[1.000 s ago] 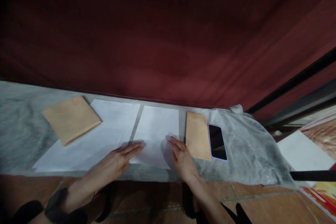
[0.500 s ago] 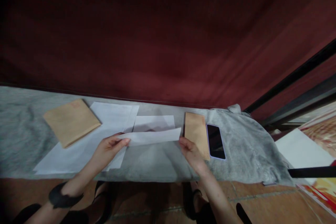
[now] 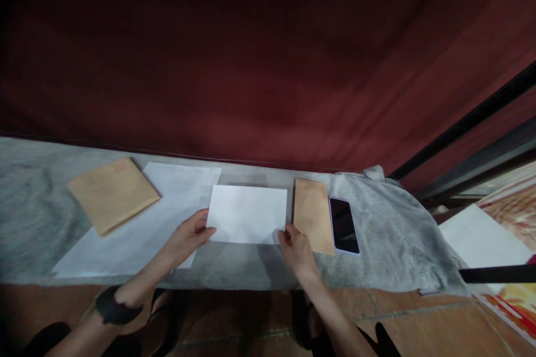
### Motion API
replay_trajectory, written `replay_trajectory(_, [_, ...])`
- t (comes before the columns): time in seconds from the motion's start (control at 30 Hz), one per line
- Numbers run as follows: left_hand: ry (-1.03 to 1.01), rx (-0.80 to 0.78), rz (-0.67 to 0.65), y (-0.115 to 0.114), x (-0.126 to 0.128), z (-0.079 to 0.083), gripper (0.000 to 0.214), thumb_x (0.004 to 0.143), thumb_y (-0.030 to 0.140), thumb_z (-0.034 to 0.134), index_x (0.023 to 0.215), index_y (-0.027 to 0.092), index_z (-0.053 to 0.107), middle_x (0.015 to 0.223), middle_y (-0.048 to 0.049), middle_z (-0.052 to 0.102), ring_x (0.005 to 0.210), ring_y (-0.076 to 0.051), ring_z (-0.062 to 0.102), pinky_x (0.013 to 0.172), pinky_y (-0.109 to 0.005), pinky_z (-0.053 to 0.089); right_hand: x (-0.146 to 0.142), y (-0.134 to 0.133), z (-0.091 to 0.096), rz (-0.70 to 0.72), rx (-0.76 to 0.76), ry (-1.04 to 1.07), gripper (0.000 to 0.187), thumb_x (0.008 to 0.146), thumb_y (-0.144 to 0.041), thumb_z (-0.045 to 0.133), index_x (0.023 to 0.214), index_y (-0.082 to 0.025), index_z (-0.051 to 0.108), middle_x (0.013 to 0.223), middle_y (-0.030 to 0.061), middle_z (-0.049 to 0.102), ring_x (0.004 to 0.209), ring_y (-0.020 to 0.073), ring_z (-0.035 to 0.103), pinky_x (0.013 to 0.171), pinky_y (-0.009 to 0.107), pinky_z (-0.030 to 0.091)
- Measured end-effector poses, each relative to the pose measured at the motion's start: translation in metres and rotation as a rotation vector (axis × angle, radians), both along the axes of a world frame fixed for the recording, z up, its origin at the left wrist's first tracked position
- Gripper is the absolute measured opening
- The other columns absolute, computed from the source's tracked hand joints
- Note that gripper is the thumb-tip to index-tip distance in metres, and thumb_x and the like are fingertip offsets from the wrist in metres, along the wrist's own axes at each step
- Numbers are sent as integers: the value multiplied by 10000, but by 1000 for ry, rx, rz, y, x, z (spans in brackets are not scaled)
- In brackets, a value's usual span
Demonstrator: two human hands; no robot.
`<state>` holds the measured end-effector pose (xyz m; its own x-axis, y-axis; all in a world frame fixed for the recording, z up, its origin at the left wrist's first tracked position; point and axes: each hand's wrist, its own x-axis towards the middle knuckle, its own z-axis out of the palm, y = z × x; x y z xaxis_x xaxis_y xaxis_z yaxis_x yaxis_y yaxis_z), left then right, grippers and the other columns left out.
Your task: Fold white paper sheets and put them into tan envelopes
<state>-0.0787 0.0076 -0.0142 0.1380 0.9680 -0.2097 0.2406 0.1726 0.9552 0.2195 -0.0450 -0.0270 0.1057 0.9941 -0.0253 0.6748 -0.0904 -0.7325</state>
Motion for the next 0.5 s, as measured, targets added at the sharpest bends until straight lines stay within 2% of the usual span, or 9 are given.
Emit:
replay_trajectory(0.1, [92, 19, 26, -2, 2, -7, 567, 711, 418, 645, 1215, 170, 568, 566, 91, 523, 504, -131, 500, 503, -240, 410, -6, -5, -6, -10, 87, -215, 203, 901, -310, 449, 938, -211, 622, 710, 30, 676, 645, 203, 650, 598, 281, 477])
replay_trajectory(0.17, [139, 52, 34, -1, 3, -10, 575, 726, 416, 629, 1242, 167, 566, 541, 101, 485, 482, -130, 476, 488, -239, 391, -10, -8, -11, -21, 150, -330, 341, 901, -268, 442, 1199, -172, 579, 902, 93, 733, 780, 249, 698, 682, 327, 520])
replay_trajectory(0.27, [203, 113, 22, 0, 4, -14, 601, 767, 395, 596, 1316, 159, 538, 527, 107, 444, 468, -128, 441, 479, -238, 354, -15, -13, -16, -20, 200, -437, 582, 911, -239, 440, 1475, -122, 356, 1189, 170, 692, 973, 299, 703, 795, 387, 545])
replay_trajectory(0.37, [288, 157, -2, -1, 5, -16, 665, 806, 370, 564, 1422, 141, 456, 523, 111, 414, 463, -130, 411, 485, -240, 321, -19, -18, -14, -16, 176, -511, 652, 913, -228, 462, 1537, -155, 283, 1188, 162, 682, 942, 303, 705, 794, 397, 552])
replay_trajectory(0.5, [377, 170, -29, -2, 6, -16, 716, 824, 327, 553, 1488, 123, 380, 550, 98, 450, 499, -143, 461, 523, -248, 333, -23, -21, -5, -21, 178, -602, 578, 929, -221, 454, 1502, -198, 383, 1145, 162, 647, 874, 297, 683, 736, 412, 568])
